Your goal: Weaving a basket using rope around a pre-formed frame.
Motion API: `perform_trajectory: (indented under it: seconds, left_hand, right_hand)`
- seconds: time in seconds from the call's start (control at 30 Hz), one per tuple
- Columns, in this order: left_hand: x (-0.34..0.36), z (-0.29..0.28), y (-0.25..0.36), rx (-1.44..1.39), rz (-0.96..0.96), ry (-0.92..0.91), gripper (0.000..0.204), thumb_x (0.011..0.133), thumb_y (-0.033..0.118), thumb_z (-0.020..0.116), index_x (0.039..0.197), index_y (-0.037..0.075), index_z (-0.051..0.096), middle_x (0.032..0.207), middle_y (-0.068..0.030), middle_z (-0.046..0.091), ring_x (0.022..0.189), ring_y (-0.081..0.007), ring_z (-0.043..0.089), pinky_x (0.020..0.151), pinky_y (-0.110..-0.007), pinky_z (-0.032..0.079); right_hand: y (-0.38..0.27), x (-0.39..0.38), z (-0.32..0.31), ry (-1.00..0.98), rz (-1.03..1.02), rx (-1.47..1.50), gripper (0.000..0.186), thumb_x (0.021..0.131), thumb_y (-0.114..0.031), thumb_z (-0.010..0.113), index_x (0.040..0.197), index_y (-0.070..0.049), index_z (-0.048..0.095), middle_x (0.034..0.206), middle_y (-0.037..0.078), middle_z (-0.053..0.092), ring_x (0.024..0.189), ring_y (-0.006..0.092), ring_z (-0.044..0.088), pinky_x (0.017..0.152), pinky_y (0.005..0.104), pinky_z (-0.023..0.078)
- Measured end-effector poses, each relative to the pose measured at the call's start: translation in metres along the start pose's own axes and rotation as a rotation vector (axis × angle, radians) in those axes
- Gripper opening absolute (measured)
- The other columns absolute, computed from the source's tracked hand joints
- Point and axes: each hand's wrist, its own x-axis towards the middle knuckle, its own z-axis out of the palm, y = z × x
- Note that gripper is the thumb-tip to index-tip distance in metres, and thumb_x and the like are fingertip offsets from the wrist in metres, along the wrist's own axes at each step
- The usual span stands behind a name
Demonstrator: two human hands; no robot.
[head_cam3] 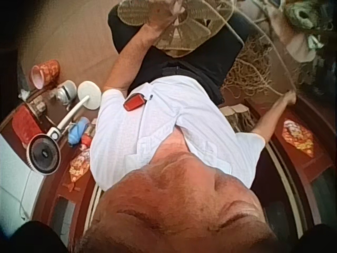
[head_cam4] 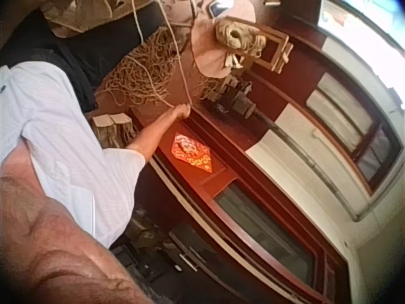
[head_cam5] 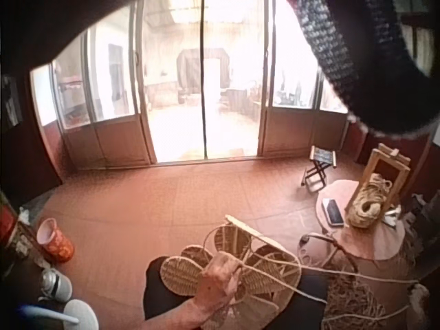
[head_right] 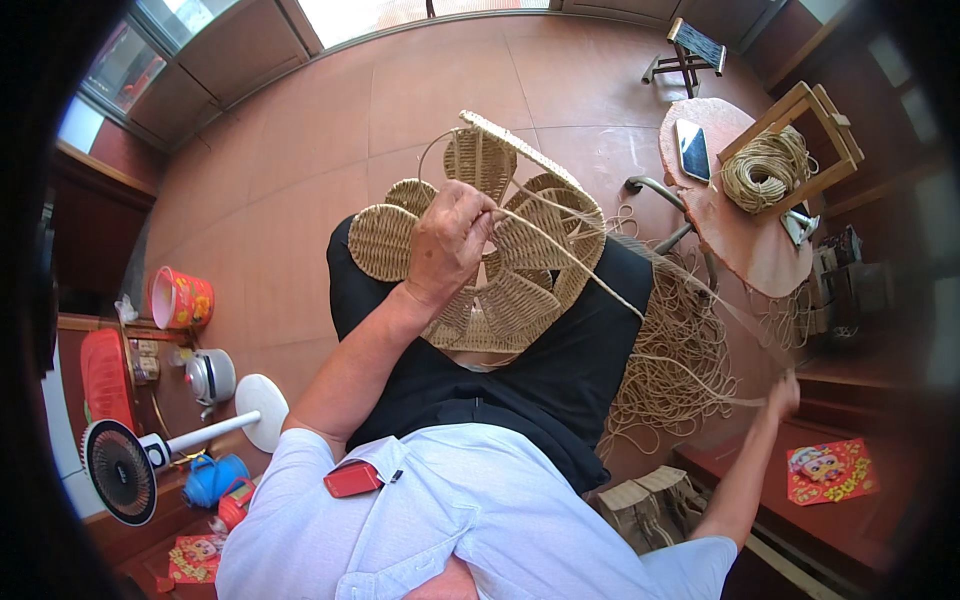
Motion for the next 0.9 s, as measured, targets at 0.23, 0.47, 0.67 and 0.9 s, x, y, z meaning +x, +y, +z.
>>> perform_trajectory:
  seconds: [0.23, 0.47, 0.67, 0.9]
  left_hand:
    - [0.017, -0.005, -0.006, 0.059, -0.102, -0.055, 0.011, 0.099, 0.018, 0.08, 0.097, 0.008, 0.075, 0.094, -0.0061, 0.068, 0.083, -0.0266, 0.073, 0.073, -0.044, 0.059]
    - [0.024, -0.008, -0.008, 0.132, -0.047, -0.108, 0.011, 0.101, 0.019, 0.08, 0.098, 0.009, 0.075, 0.093, -0.0064, 0.069, 0.083, -0.0277, 0.074, 0.074, -0.044, 0.059]
    - [0.025, -0.011, -0.005, 0.152, -0.096, -0.176, 0.008, 0.099, 0.017, 0.076, 0.1, 0.01, 0.073, 0.099, -0.0075, 0.067, 0.092, -0.0297, 0.075, 0.08, -0.044, 0.061]
    - [0.026, -0.015, -0.008, 0.15, -0.124, -0.165, 0.008, 0.099, 0.017, 0.078, 0.102, 0.011, 0.074, 0.1, -0.0069, 0.068, 0.091, -0.0296, 0.074, 0.081, -0.044, 0.061]
  right_hand:
    - [0.164, 0.002, -0.106, 0.251, 0.579, -0.255, 0.041, 0.1, -0.018, 0.075, 0.135, 0.003, 0.076, 0.132, 0.02, 0.078, 0.118, 0.0295, 0.076, 0.099, 0.0458, 0.062]
    - [-0.156, -0.237, 0.105, -0.29, -0.7, -0.009, 0.024, 0.107, -0.005, 0.07, 0.129, -0.004, 0.079, 0.119, 0.01, 0.079, 0.114, 0.0254, 0.074, 0.1, 0.0408, 0.058]
    - [-0.346, -0.409, 0.198, -0.585, -1.246, 0.159, 0.038, 0.098, -0.007, 0.078, 0.136, -0.009, 0.077, 0.114, 0.013, 0.078, 0.108, 0.0333, 0.073, 0.095, 0.046, 0.059]
    - [-0.361, -0.424, 0.264, -0.622, -1.147, 0.007, 0.04, 0.099, -0.009, 0.074, 0.14, -0.009, 0.074, 0.11, 0.012, 0.075, 0.104, 0.0315, 0.074, 0.092, 0.046, 0.058]
